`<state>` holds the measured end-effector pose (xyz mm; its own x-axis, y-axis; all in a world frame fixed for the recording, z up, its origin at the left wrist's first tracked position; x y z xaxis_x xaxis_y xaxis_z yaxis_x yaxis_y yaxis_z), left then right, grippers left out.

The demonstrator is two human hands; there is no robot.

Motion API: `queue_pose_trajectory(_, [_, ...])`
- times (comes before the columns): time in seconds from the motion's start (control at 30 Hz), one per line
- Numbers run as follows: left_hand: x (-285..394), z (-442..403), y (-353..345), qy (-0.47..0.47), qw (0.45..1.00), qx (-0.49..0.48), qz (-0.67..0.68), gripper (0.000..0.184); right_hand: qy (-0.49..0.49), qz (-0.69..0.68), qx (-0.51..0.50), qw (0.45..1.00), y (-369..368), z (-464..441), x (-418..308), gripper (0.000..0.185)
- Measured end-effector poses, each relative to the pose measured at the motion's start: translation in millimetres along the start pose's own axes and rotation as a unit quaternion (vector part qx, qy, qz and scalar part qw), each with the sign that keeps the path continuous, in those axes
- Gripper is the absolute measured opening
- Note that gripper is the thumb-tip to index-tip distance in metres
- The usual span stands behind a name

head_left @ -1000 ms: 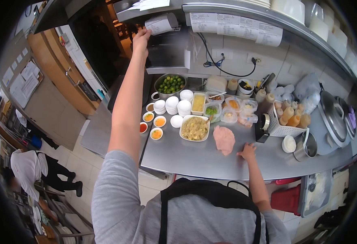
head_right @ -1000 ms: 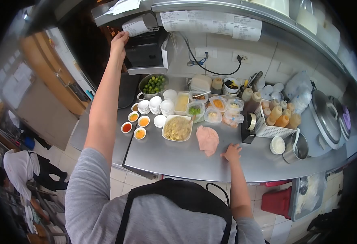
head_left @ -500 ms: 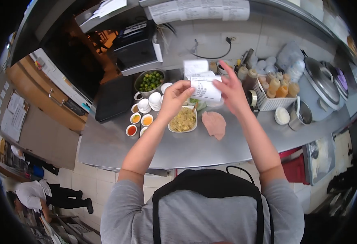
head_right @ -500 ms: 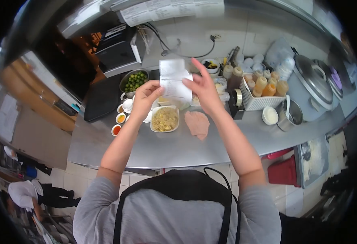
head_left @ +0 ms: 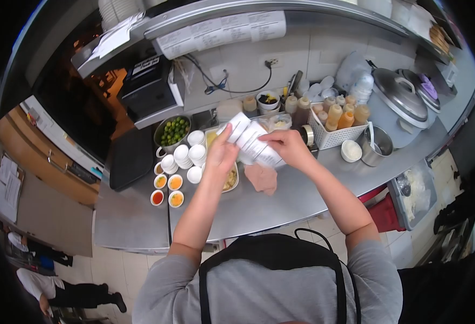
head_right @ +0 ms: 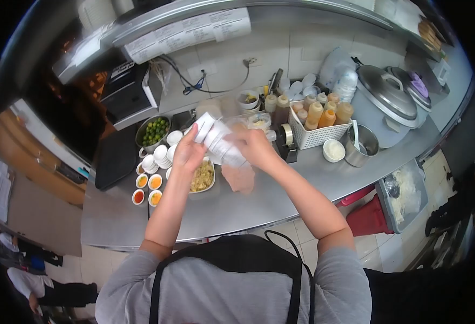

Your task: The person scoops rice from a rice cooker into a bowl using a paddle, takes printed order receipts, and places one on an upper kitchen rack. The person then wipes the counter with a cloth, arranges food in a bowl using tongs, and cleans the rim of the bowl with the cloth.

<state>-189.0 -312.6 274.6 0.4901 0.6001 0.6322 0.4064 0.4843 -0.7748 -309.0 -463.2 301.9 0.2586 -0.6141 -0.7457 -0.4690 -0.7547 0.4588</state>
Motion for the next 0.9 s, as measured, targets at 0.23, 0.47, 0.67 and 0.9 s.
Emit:
queue_pose_trajectory(0.23, [-3.0,36.4,6.1,-0.045,0.987,0.058,-0.141,0.035,0.159,0.021,0.247,0.956,74.9,-64.0,-7.6,0.019])
queue_pose_trajectory(0.47, [-45.4,78.6,42.5,0.063,0.967,0.104,-0.222,0.032,0.157,-0.077,0.332,0.927,126.0,-165.7,-3.0,0.016])
queue_pose_trajectory(0.67, [-69.2,82.8,39.5,0.095,0.964,0.113,-0.222,0.03,0.146,-0.097,0.357,0.917,139.4,-186.1,-3.3,0.023])
queue_pose_trajectory(0.9, [-87.2,68.6,11.7,0.062,0.97,0.081,-0.221,0.035,-0.001,-0.094,0.07,0.993,71.7,-2.2,48.8,0.037])
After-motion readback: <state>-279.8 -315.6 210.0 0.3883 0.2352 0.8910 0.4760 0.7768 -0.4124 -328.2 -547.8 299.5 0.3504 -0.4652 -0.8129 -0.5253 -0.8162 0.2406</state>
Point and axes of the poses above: each hand's wrist, its own z-axis away from the middle knuckle, its own y-axis out of the back of the hand, x = y × z, the point moved 1 cm from there along -z, towards the middle knuckle, and after that the axes turned 6 degrees about x, right-handed, at the moved point
